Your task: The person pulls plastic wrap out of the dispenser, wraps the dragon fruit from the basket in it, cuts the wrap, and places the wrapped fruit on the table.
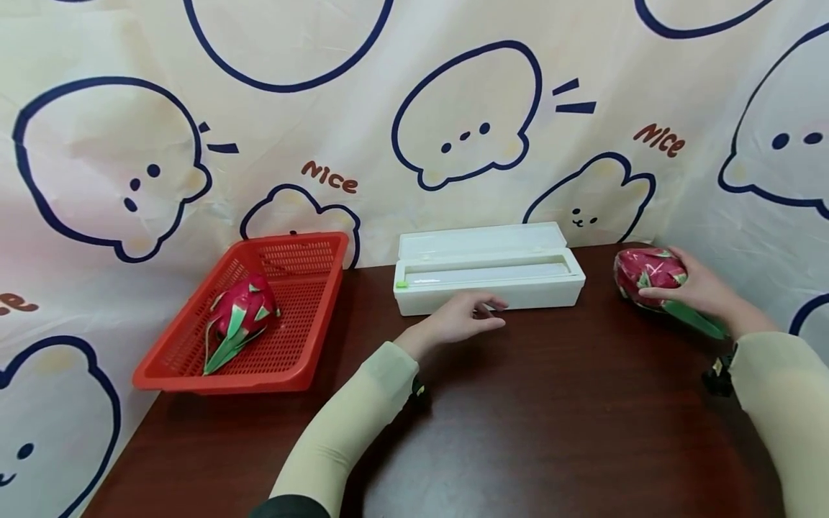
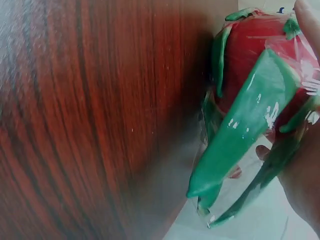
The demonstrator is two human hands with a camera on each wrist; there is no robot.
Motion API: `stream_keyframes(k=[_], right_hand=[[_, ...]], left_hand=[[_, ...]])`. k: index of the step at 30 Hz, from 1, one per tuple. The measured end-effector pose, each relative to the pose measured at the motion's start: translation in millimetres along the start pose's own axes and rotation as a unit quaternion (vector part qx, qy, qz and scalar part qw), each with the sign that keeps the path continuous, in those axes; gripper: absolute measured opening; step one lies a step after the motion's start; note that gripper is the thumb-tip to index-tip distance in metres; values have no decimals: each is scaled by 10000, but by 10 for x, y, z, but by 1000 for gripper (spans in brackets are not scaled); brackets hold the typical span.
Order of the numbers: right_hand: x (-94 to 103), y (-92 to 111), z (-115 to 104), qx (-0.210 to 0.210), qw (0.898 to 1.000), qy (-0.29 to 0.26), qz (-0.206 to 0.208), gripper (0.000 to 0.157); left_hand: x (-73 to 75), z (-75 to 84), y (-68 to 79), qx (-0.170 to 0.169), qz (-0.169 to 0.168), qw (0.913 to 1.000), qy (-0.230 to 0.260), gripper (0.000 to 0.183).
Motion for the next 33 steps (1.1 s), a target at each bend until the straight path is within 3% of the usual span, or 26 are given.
stream_keyframes(k=[8,14,17,20,24,28,33], right_hand=[[99,26,-113,154,9996,167,159,109],[133,46,-390,452,9971,493,372,108],[72,47,-578,651,9941,715,498,107],[-37,9,-766,872,9913,820,544,106],[-183,-75,-1020,1273,9862,837,642,103],[-302,-185,-1240,1740,9784,842,726,92],[-472,-332,-1397,1845,9782,879,377,75]], left_hand=[[123,-22,157,-70,-33,9999,-145,36],[297,-33,342,56,107,9997,-206,39],[405,-48,431,69,397,9991,-126,40],[533,-57,495,-6,966,9952,-162,40],[730,-64,537,133,1642,9863,-116,44],[881,-120,522,434,1849,9818,-65,49],[941,-261,472,742,1818,9804,-135,44]])
Point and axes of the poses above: each hand's wrist, its own y-axis away from the middle knuckle, its own x-axis out of the back of the hand, z = x × y, the point moved 1 cm from there along -y, towards the middle knuckle, and after that the axes turned 11 degrees about y, right-handed, at the moved point
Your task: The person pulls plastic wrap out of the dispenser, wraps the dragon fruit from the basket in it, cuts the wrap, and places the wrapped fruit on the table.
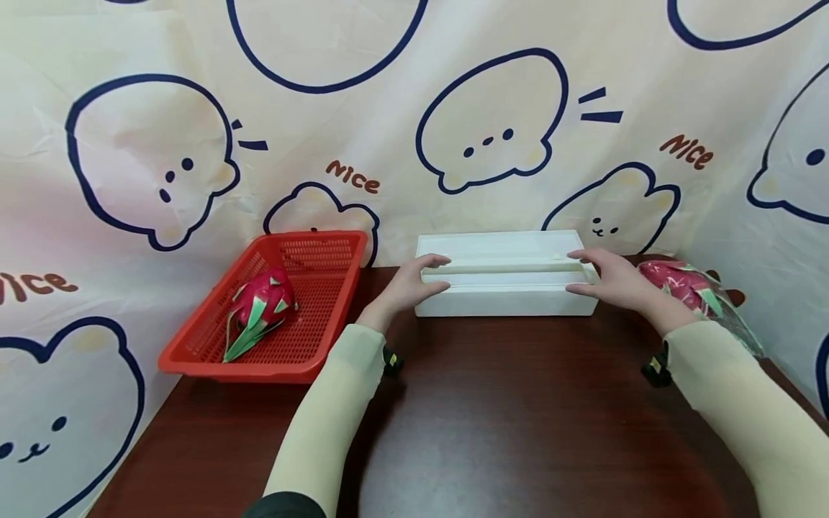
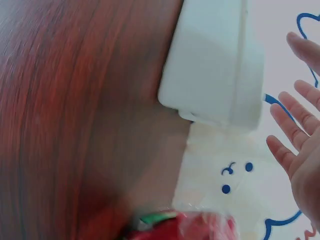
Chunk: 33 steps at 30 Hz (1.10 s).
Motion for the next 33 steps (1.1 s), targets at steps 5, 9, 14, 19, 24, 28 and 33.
stream_keyframes(k=[5,9,14,19,24,28,33], right_hand=[[-139,-81,4,-139,9994,-79,-303,66],[-158,-106,22,-129,9995,-49,-294,57],[-122,-155,13,-48,9993,183,-318,48],[-104,-220,4,-33,9987,309,-412,46],[-135,-277,40,-172,9990,191,-366,38],[-183,-315,89,-281,9992,212,-180,28],[-249,-291,137,-358,9989,283,55,23]], left_hand=[[-23,-161,-38,271,-135,9993,-210,37],[-11,-237,-32,418,-63,9984,-363,37],[17,-270,-41,520,-63,9973,-516,39],[41,-263,-86,741,-68,9954,-603,38],[52,-261,-164,774,-75,9952,-590,28],[31,-292,-220,702,62,9954,-650,23],[-33,-342,-240,659,253,9938,-863,23]])
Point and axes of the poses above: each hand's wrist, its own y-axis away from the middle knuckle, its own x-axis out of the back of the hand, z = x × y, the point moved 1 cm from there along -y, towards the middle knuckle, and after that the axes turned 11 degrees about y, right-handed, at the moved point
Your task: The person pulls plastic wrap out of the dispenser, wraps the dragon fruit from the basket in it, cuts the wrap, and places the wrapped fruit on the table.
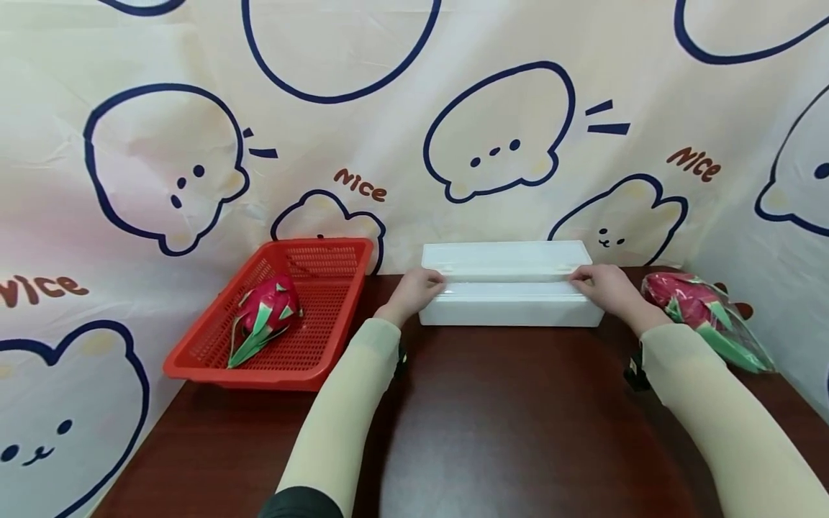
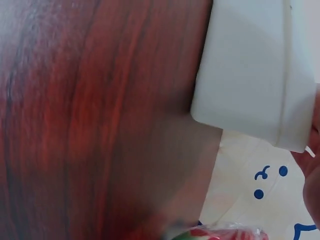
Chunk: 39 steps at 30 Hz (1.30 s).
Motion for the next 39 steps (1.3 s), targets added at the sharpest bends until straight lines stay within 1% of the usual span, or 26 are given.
stream_keyframes(k=[5,9,12,16,20,24,28,31,35,39], right_hand=[[-47,61,33,2,9995,38,300,24],[-59,86,47,-89,9991,-83,402,26],[-55,93,56,-149,9988,-187,438,26],[-38,72,49,-132,9986,-210,465,24],[-15,22,22,-138,9989,-139,435,23],[31,-19,-40,-98,9993,-52,357,22],[136,-60,-130,20,9990,-57,445,21],[210,-76,-189,11,9989,-113,465,21],[284,-64,-226,-95,9990,-124,418,22],[348,-28,-242,-135,9987,-156,475,22]], left_hand=[[-61,1,4,-190,247,9995,19,21],[-92,-1,-3,-282,424,9986,114,20],[-108,-9,-2,-219,442,9985,237,21],[-109,-14,12,-31,486,9978,457,20],[-94,3,12,-19,566,9960,686,19],[-63,28,13,-6,620,9945,846,19],[9,79,-8,-73,787,9920,989,18],[71,126,-24,-143,882,9902,1076,18],[137,209,-43,-168,813,9892,1205,20],[189,291,-55,-184,706,9878,1374,22]])
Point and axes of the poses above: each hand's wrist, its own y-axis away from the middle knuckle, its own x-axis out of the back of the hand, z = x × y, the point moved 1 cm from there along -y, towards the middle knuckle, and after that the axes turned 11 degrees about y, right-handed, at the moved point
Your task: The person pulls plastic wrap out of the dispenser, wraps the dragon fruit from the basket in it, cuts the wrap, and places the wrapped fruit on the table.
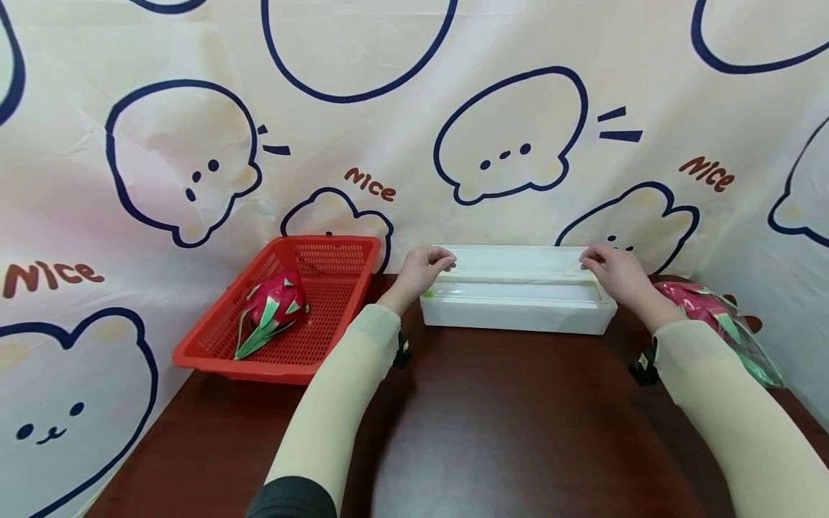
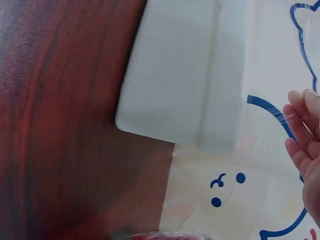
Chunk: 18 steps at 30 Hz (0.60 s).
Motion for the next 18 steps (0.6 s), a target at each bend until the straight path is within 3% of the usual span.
stream_keyframes(k=[4,12,18], right_hand=[[91,-3,-47,9,9999,-86,65,24],[264,-6,-96,-16,9989,-416,191,22],[425,-21,-138,26,9985,-431,338,24]], left_hand=[[61,95,-8,97,-63,9998,167,23],[194,313,-16,125,-131,9997,-155,22],[286,459,-48,244,-44,9997,-28,21]])
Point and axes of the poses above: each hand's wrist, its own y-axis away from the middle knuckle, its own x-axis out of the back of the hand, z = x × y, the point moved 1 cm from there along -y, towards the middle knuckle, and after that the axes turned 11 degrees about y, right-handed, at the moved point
